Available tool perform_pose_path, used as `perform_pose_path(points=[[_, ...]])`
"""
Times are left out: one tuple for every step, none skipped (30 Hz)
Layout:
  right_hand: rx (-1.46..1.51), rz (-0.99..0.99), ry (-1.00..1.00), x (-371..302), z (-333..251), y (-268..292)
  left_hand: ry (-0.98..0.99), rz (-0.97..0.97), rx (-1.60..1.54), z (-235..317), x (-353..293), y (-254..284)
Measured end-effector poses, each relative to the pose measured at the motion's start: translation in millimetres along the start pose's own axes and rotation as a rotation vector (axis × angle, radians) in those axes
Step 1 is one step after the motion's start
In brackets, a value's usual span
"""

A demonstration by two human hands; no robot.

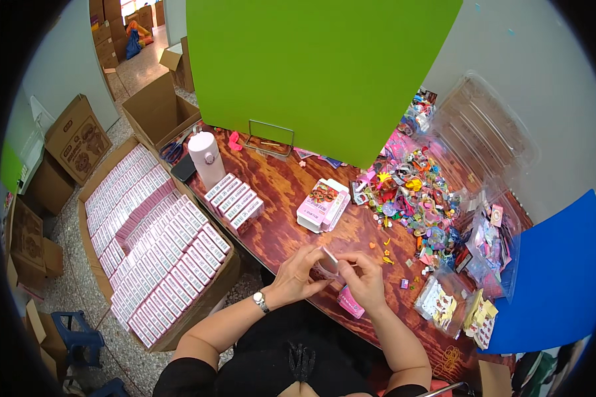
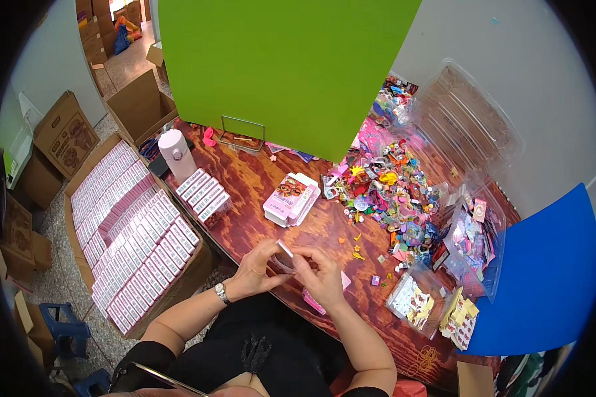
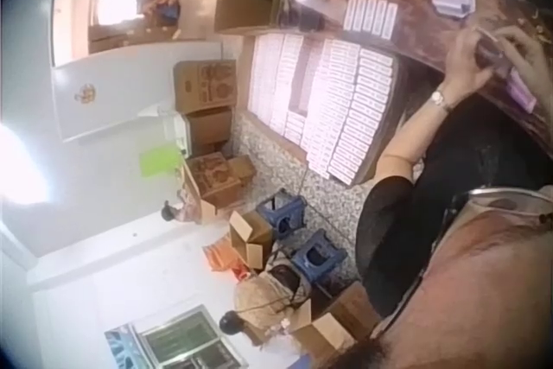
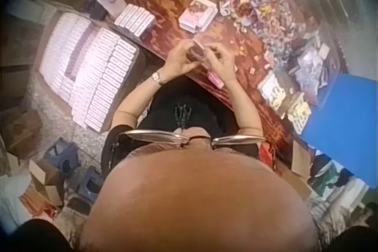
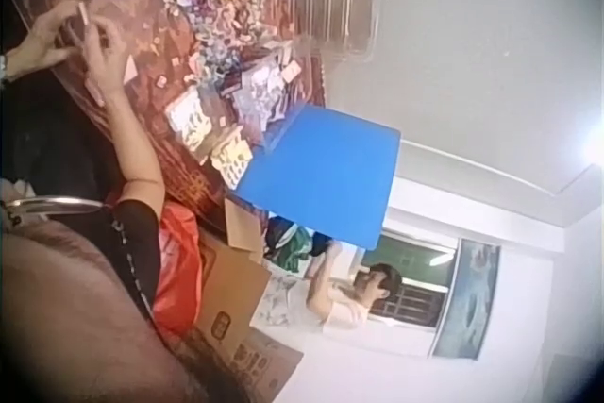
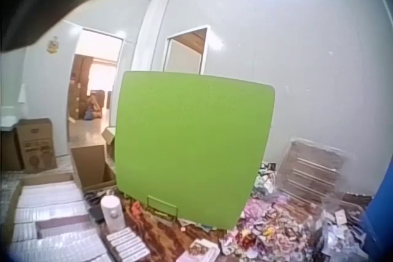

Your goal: Placing small colorful plastic pieces from a pile into pink plastic containers.

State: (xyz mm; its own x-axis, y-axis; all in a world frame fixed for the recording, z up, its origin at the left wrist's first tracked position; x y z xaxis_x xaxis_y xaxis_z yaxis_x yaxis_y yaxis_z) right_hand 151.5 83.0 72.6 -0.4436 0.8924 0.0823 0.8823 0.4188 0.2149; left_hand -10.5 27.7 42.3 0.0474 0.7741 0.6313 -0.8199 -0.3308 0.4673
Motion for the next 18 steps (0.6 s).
perform_pose_path(points=[[0.013,-0.012,-0.015,-1,-7,-4,-0.006,0.015,-0.004,-1,-2,0],[0.015,-0.014,-0.016,0,-14,-5,-0.004,0.015,-0.002,-2,-4,-1],[-0.149,0.025,0.096,2,-25,-5,0.041,0.009,-0.027,-5,-6,-3],[-0.312,0.064,0.208,1,-33,-5,0.086,0.002,-0.051,-8,-8,-4],[-0.317,0.066,0.21,2,-32,-5,0.082,0.005,-0.054,-5,-6,-2],[-0.439,0.078,0.341,1,-35,-7,0.075,0.013,-0.02,-1,-3,1],[-0.561,0.088,0.473,-1,-39,-9,0.068,0.022,0.013,2,-1,4],[-0.559,0.088,0.473,-1,-39,-9,0.068,0.021,0.015,1,1,4],[-0.582,0.085,0.477,-1,-40,-9,0.046,-0.004,0.067,2,1,4],[-0.605,0.082,0.481,0,-40,-10,0.023,-0.028,0.12,3,2,3],[-0.605,0.083,0.481,0,-41,-10,0.023,-0.029,0.12,3,2,3],[-0.619,0.08,0.449,1,-40,-10,0.015,-0.025,0.124,4,2,2],[-0.633,0.077,0.417,1,-39,-10,0.007,-0.022,0.128,5,2,2],[-0.633,0.079,0.417,1,-40,-10,0.006,-0.022,0.127,6,1,1],[-0.697,0.074,0.449,0,-43,-12,0.01,-0.015,0.131,6,1,1],[-0.762,0.069,0.482,-1,-45,-13,0.013,-0.008,0.135,7,0,1],[-0.762,0.07,0.481,-1,-44,-13,0.012,-0.008,0.134,7,-1,1],[-0.753,0.047,0.529,-2,-43,-14,0.028,-0.018,0.158,5,-3,0]])
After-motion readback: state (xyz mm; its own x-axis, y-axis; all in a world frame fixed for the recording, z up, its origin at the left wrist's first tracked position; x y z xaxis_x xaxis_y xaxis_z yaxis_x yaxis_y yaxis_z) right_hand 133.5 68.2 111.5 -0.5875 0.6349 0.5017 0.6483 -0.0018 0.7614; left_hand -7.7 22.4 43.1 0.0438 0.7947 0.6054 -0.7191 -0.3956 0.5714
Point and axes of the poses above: each hand's wrist, its own x-axis towards the middle knuckle, its own y-axis out of the back of the hand, z = x × y, the point moved 5 cm from there along x, towards the middle knuckle, and after that the axes turned 2 degrees about -y, right-handed, at the moved point
